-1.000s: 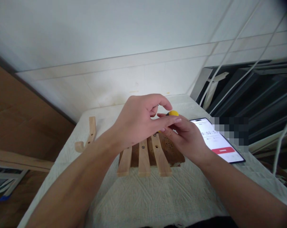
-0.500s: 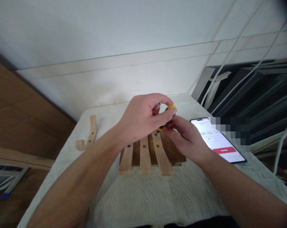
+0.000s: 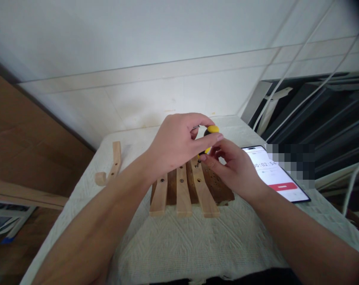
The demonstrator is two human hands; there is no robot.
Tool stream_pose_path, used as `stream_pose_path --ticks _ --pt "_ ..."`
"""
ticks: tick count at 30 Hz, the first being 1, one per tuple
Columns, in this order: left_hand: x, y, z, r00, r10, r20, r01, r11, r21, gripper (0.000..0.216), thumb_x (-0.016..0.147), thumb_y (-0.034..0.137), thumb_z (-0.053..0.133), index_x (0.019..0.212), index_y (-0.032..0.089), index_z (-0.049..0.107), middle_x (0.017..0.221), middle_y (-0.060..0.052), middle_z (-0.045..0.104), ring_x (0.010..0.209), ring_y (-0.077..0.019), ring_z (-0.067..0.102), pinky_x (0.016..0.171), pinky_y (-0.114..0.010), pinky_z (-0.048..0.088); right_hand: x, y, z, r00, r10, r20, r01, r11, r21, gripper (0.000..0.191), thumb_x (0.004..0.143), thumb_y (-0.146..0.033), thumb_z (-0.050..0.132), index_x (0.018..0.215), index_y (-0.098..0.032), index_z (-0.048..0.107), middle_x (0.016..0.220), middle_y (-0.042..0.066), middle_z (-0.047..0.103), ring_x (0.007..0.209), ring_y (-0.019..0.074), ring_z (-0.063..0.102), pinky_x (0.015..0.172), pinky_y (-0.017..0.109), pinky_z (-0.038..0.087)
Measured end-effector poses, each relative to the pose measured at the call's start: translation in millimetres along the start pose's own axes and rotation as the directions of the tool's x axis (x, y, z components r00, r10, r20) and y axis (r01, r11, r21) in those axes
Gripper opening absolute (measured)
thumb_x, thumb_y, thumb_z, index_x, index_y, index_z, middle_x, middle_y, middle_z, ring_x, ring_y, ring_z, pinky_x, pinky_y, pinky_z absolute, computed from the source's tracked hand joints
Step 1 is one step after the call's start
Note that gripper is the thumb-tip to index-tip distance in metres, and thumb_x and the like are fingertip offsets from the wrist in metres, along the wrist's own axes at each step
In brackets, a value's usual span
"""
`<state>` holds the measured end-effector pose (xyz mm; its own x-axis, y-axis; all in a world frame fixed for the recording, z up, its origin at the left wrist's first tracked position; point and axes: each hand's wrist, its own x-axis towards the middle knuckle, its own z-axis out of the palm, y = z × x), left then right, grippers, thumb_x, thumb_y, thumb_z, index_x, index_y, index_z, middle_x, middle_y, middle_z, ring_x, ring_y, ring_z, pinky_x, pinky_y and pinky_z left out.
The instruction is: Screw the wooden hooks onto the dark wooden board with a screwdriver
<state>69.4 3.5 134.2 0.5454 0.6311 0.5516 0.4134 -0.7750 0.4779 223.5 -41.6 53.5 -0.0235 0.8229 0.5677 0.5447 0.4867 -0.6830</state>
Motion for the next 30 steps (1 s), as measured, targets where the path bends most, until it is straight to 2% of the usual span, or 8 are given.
stream_pose_path --ticks 5,11,13,16,22,27,30 --pt "1.1 -4.4 -0.2 0.998 0.000 0.058 0.002 0.999 -0.043 0.018 0.086 0.028 0.057 0.090 0.019 0.072 0.052 0.005 0.047 0.047 -0.0074 0.036 0.048 -0.023 0.028 0.5 -3.5 0.2 0.999 -0.001 0.036 -0.001 0.998 0.058 0.019 0.087 -0.026 0.057 0.105 -0.018 0.062 0.082 0.003 0.066 0.067 0.0145 0.058 0.064 0.030 0.047" --pt "0.4 -5.9 -0.5 0.998 -0.047 -0.050 0.048 0.999 0.014 0.019 0.076 0.035 0.070 0.083 0.018 0.069 0.050 0.006 0.039 0.048 -0.0078 0.034 0.048 -0.024 0.027 1.2 1.0 3.0 0.997 0.070 0.019 -0.071 0.994 0.079 0.015 0.084 -0.032 0.064 0.094 -0.021 0.061 0.073 -0.001 0.062 0.060 0.0130 0.055 0.055 0.027 0.044" --pt "0.5 -5.2 -0.1 0.997 -0.054 -0.054 0.056 0.998 0.027 0.019 0.075 0.036 0.072 0.081 0.018 0.068 0.051 0.006 0.040 0.048 -0.0078 0.035 0.048 -0.025 0.027 1.1 2.7 3.8 0.995 0.095 0.022 -0.097 0.991 0.094 0.017 0.083 -0.034 0.065 0.093 -0.021 0.060 0.073 -0.001 0.061 0.061 0.0132 0.055 0.055 0.027 0.043" --pt "0.9 -4.6 0.7 0.999 -0.025 -0.025 0.026 0.999 0.024 0.015 0.079 0.033 0.068 0.083 0.018 0.069 0.052 0.006 0.043 0.049 -0.0080 0.037 0.050 -0.025 0.028 0.6 2.7 3.6 0.993 0.112 0.028 -0.114 0.989 0.094 0.019 0.082 -0.034 0.066 0.094 -0.020 0.060 0.075 -0.001 0.060 0.063 0.0138 0.055 0.058 0.028 0.044" --pt "1.7 -6.7 2.5 0.998 -0.003 0.059 0.004 1.000 -0.020 0.018 0.086 0.026 0.055 0.088 0.018 0.071 0.053 0.005 0.047 0.048 -0.0082 0.038 0.048 -0.025 0.027 0.4 -1.0 1.3 0.995 0.067 0.079 -0.076 0.990 0.115 0.014 0.087 -0.026 0.056 0.099 -0.020 0.061 0.083 0.002 0.065 0.072 0.0159 0.058 0.065 0.031 0.045" --pt "2.5 -7.3 5.4 0.999 -0.026 0.035 0.026 1.000 0.013 0.018 0.078 0.033 0.068 0.082 0.016 0.067 0.054 0.005 0.044 0.053 -0.0088 0.039 0.049 -0.024 0.027 2.2 4.3 4.9 0.991 0.130 0.002 -0.130 0.989 0.068 0.019 0.081 -0.032 0.066 0.094 -0.019 0.059 0.074 0.000 0.059 0.064 0.0143 0.054 0.057 0.029 0.043" --pt "2.7 -5.3 5.3 0.997 -0.023 0.079 0.022 1.000 0.011 0.016 0.081 0.031 0.064 0.075 0.016 0.065 0.054 0.005 0.043 0.053 -0.0085 0.038 0.050 -0.024 0.027 2.8 6.2 6.5 0.989 0.145 -0.004 -0.144 0.986 0.082 0.022 0.080 -0.033 0.067 0.094 -0.020 0.058 0.075 -0.001 0.057 0.064 0.0141 0.053 0.057 0.029 0.043"
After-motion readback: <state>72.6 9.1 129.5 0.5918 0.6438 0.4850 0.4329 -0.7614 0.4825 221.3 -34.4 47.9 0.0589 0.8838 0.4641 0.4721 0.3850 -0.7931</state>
